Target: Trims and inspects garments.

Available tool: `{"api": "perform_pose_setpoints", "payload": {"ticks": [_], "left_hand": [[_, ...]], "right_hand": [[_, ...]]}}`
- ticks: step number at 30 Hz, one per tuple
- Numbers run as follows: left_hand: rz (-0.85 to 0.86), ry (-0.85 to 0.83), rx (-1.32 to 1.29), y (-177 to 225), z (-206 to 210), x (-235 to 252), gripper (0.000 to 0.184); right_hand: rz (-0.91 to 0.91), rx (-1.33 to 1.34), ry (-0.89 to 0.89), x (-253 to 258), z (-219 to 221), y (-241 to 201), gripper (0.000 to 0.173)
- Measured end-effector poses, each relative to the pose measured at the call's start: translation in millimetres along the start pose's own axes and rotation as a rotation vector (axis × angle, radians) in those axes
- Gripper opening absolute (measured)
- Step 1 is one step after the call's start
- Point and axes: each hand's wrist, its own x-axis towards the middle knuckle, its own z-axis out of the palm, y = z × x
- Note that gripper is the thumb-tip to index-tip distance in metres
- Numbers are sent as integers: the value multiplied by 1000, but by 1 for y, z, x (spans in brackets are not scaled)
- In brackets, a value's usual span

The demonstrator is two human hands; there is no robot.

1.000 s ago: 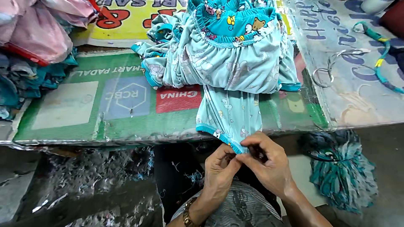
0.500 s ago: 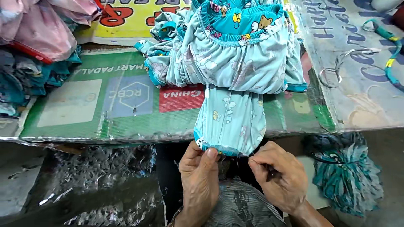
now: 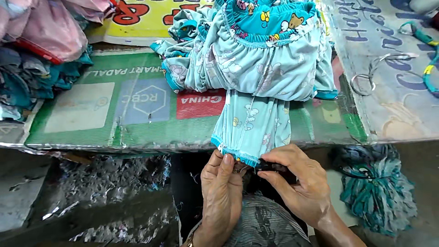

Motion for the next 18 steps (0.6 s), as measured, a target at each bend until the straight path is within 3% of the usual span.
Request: {"api": "perform_pose_setpoints", "payload": {"ticks": [9,12,18], "left_hand": [[-21,-27,20,-2,-2,-1,19],[18,-53,86,-4,-4,0,19],[77,-122,222,-13,-10,3,17]], "right_hand": [[1,124,31,2,4,8,15],[38,241,18,3,1,10,18],[55,183,-64,11,1,9,23]]}}
